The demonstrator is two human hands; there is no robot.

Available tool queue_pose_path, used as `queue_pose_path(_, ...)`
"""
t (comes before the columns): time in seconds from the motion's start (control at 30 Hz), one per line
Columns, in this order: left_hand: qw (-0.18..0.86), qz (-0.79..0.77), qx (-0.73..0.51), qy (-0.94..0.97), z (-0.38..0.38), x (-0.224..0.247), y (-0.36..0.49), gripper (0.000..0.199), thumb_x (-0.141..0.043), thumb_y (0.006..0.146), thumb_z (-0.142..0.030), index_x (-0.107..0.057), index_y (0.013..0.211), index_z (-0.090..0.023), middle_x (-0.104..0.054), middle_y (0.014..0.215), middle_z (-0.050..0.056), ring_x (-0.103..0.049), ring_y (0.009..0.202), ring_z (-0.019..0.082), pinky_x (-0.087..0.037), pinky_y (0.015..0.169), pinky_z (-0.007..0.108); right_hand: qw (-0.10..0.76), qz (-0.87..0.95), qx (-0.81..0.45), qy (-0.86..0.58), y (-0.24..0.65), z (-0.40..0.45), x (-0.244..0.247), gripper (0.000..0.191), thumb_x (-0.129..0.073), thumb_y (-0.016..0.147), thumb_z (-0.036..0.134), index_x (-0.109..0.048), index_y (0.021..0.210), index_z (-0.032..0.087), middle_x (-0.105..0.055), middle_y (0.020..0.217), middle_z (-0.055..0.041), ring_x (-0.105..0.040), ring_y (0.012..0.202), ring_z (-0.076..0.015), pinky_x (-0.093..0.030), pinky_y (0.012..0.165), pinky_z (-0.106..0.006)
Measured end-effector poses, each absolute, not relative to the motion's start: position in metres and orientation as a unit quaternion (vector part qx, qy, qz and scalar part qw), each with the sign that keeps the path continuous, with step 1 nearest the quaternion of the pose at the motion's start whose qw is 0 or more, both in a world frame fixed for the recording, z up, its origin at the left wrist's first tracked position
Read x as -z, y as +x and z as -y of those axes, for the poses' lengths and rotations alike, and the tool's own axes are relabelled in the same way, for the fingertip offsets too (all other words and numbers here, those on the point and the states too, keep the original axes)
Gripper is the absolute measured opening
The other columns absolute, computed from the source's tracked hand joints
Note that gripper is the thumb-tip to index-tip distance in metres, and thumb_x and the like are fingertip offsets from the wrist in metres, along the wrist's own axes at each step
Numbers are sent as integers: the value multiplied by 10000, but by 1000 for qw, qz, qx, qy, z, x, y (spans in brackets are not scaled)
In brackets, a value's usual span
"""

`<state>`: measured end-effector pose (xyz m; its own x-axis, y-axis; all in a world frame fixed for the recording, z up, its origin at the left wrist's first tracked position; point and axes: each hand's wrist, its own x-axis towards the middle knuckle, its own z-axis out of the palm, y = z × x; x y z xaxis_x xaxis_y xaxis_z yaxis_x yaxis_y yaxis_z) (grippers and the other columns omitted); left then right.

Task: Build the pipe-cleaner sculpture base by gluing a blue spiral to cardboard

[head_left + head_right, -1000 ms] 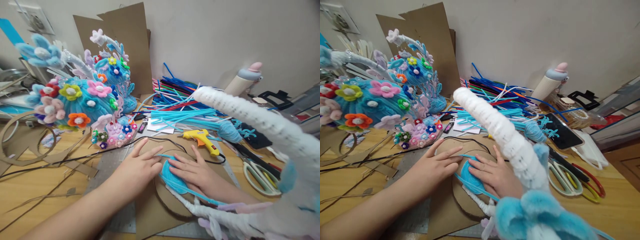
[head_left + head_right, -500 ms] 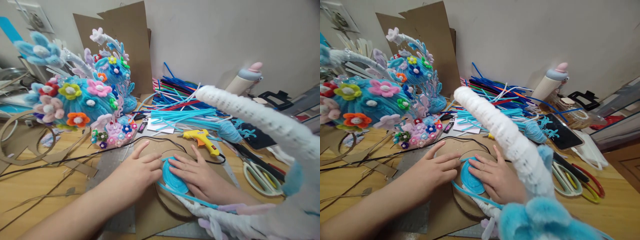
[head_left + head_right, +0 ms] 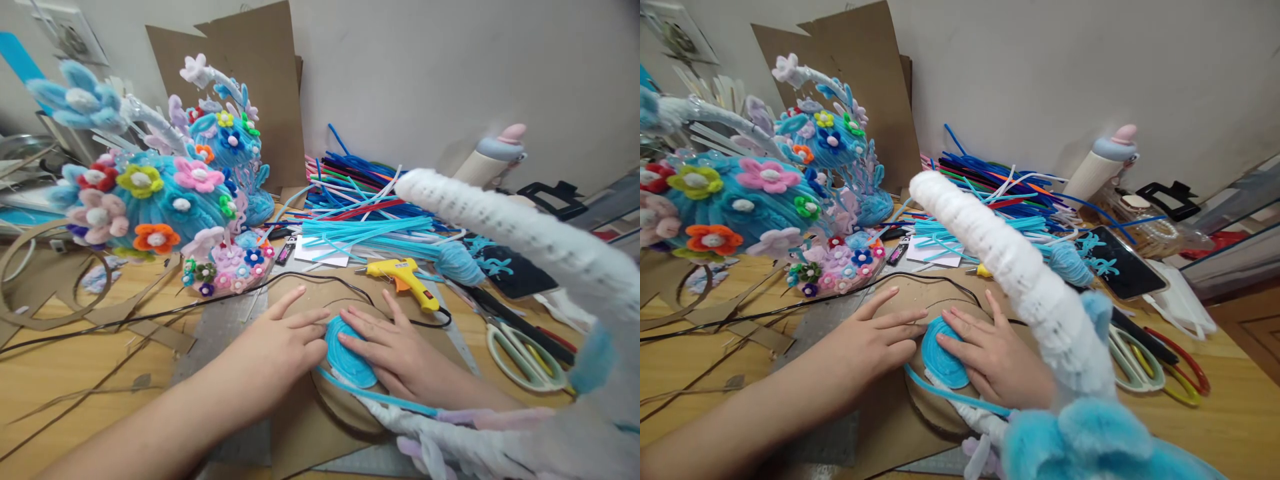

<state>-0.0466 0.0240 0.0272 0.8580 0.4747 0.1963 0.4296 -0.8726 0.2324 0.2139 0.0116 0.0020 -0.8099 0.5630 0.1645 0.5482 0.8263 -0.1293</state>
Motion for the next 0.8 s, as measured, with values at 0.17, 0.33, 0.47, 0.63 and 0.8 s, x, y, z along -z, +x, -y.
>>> queue_pose_path(0.17, 113, -252, -125, 953, -18, -33, -44, 250, -558, 818, -113, -625, 1047, -185, -683, 1175, 68, -400, 1347, 162, 80, 1180, 427, 142, 938, -72, -306, 213, -13, 0, 547, -405, 892, 194, -401, 1406, 379, -471, 1435, 41, -426, 1323, -207, -29, 1138, -542)
queue_pose_path(0.33, 134, -306, -193, 923, -14, -25, -37, 288, -482, 815, -55, -632, 1028, -179, -661, 1217, 72, -493, 1270, 169, 9, 1178, 438, 141, 947, -60, -284, 215, -16, 2, 505, -387, 887, 167, -478, 1368, 293, -492, 1419, -20, -413, 1330, -196, -101, 1140, -540)
queue_pose_path(0.47, 107, -353, -216, 904, -14, -11, -28, 238, -480, 914, -121, -629, 1076, -212, -713, 1016, 20, -581, 1120, 179, -71, 1156, 471, 91, 955, -64, -274, 217, -17, -4, 467, -395, 901, 160, -498, 1355, 196, -450, 1430, -115, -388, 1348, -224, -111, 1121, -612)
queue_pose_path(0.63, 51, -354, -171, 918, -15, -4, -26, 204, -528, 934, -219, -626, 1113, -224, -658, 1011, 29, -553, 1069, 204, -164, 1123, 493, 37, 957, -63, -283, 217, -15, -6, 470, -416, 922, 210, -455, 1391, 196, -385, 1473, -130, -339, 1377, -247, -139, 1111, -632)
queue_pose_path(0.8, -12, -318, -121, 940, -15, -5, -26, 199, -534, 931, -211, -628, 1105, -193, -630, 1083, 52, -514, 1117, 219, -168, 1131, 476, 58, 958, -40, -278, 220, -12, 3, 536, -442, 940, 309, -331, 1461, 246, -329, 1515, -95, -266, 1414, -227, -58, 1144, -598)
